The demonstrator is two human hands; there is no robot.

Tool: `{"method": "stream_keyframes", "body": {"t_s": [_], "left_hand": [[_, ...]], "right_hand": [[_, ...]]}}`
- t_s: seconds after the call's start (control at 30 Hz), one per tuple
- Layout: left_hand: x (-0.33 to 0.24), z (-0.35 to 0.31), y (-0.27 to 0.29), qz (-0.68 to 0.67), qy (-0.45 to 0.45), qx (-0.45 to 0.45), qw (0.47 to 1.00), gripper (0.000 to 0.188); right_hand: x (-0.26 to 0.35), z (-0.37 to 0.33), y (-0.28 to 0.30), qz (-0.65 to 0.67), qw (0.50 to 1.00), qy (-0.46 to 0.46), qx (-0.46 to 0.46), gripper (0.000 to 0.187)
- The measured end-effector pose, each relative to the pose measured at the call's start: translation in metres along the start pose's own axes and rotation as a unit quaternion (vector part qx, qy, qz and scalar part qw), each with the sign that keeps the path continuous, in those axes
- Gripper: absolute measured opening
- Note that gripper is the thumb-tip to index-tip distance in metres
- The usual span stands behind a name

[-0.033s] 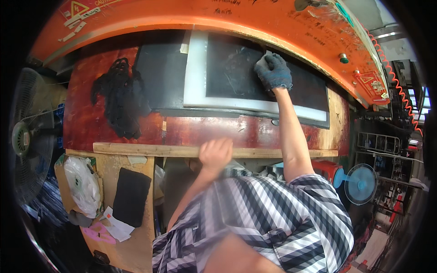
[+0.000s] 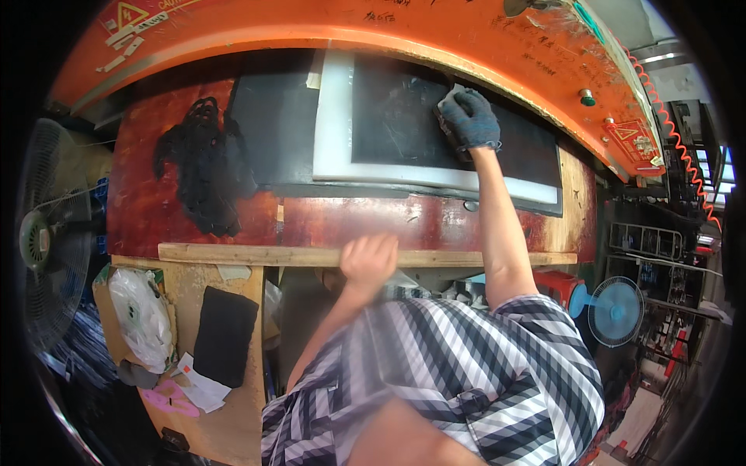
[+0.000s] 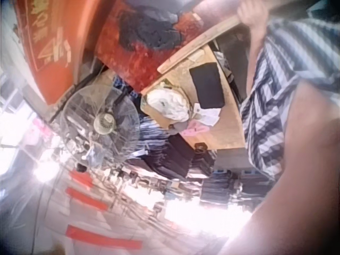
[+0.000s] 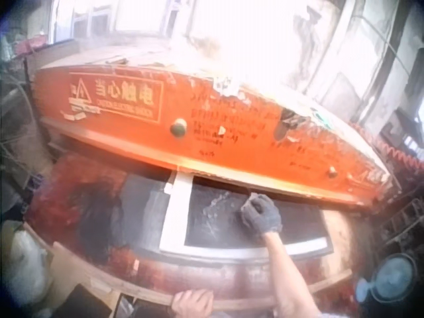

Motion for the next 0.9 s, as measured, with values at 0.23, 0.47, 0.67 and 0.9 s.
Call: {"method": "stream_keyframes", "body": {"t_s": [0.23,0.47,0.67,0.9], "left_hand": [[0.01,0.017,-0.012,0.02,0.004,0.036,0.999,0.007],[0.01,0.062,-0.048,0.054,-0.035,0.008,0.998,0.008],[0.026,0.113,-0.087,0.063,-0.025,0.012,0.998,0.005],[0.042,0.192,-0.128,0.048,-0.04,-0.009,0.998,0.01]], "right_hand": [[-0.058,-0.025,0.02,0.289,0.946,-0.112,-0.1,0.039],[-0.103,0.018,0.122,0.512,0.815,-0.208,-0.173,0.025],[-0.128,0.102,0.191,0.578,0.759,-0.085,-0.288,0.022],[-0.122,0.06,0.155,0.007,0.964,0.038,-0.263,0.013]]}}
Point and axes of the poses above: each hand's wrist, its own z-axis towards the middle knuckle, its own y-axis out of the back of the hand, x = y × z, the point moved 4 cm from there along z, towards the middle knuckle, and after that the axes turned 2 degrees about -x, right-handed, at the moved point
